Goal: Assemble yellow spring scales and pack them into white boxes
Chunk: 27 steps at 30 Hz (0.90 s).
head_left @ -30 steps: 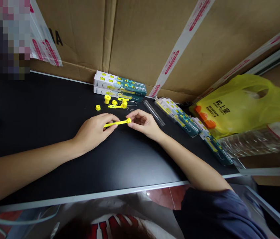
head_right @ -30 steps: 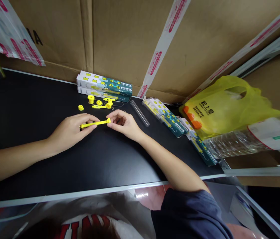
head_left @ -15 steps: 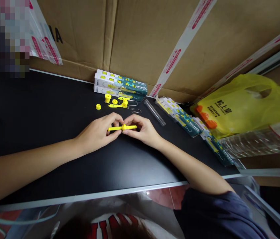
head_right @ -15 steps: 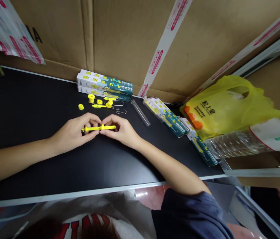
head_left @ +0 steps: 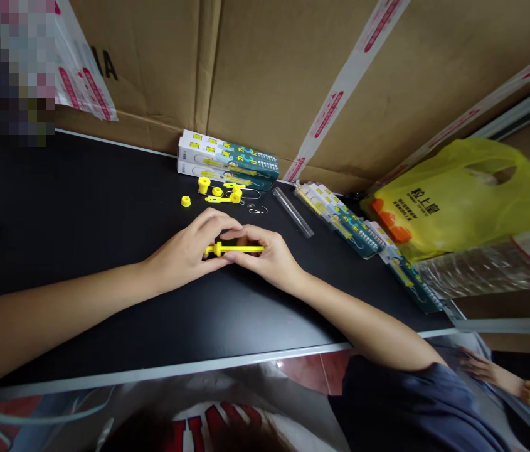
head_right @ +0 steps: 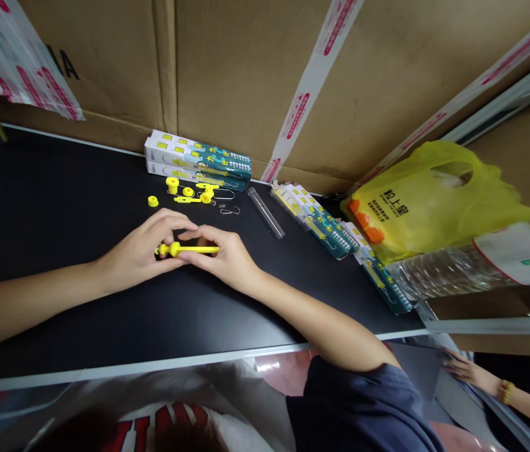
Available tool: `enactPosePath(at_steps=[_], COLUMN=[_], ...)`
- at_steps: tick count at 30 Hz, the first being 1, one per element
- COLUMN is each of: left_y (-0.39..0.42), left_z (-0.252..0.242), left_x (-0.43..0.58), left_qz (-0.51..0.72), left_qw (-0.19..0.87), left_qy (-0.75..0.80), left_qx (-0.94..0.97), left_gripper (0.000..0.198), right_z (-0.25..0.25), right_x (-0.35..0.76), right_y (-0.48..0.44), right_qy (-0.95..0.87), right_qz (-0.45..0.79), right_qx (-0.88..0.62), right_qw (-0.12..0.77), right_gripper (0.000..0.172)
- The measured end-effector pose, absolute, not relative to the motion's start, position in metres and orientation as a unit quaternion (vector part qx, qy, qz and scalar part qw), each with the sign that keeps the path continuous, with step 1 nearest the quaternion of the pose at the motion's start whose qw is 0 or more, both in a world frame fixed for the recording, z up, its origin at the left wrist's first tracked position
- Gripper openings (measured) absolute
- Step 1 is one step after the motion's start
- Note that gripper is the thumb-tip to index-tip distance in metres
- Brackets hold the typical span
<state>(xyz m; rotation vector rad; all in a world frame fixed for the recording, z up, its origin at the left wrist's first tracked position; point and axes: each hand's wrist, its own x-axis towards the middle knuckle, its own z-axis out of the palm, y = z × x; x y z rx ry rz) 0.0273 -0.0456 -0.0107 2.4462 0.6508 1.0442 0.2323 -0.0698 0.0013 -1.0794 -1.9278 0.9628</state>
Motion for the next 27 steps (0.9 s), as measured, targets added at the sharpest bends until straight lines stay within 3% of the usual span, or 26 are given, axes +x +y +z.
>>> enactPosePath(at_steps=[4, 8, 14, 17, 21, 24, 27], left_y=[-0.045, -0.045, -0.046, -0.045, -0.045, -0.048, -0.051], left_z=[-0.009, -0.007, -0.007, -0.008, -0.006, -0.005, -0.008], left_x=[0.027, 0.027, 0.028, 0.028, 0.027, 0.027, 0.027], left_qz=[0.371, 0.365, 0.401, 0.433, 0.437, 0.380, 0.306], left_qw=[0.215, 0.214, 0.272, 0.297, 0.214, 0.115, 0.082], left_qy=[0.265, 0.288, 0.341, 0.360, 0.369, 0.355, 0.334], left_qx=[0.864, 0.859, 0.806, 0.771, 0.792, 0.846, 0.888], left_gripper=[0.024, 0.013, 0.039, 0.041, 0.034, 0.029, 0.024], right_z=[0.006, 0.011, 0.011, 0.013, 0.012, 0.007, 0.002], right_x=[0.239, 0.243, 0.247, 0.252, 0.257, 0.249, 0.239], right_y=[-0.064, -0.059, -0.050, -0.042, -0.038, -0.047, -0.061], right_qy=[-0.745, -0.750, -0.682, -0.654, -0.653, -0.688, -0.728], right_qz=[0.339, 0.342, 0.443, 0.454, 0.442, 0.425, 0.399], right_qx=[-0.440, -0.429, -0.444, -0.458, -0.464, -0.448, -0.438], right_qw=[0.370, 0.369, 0.376, 0.396, 0.404, 0.381, 0.346], right_gripper=[0.030, 0.038, 0.049, 0.051, 0.050, 0.047, 0.043])
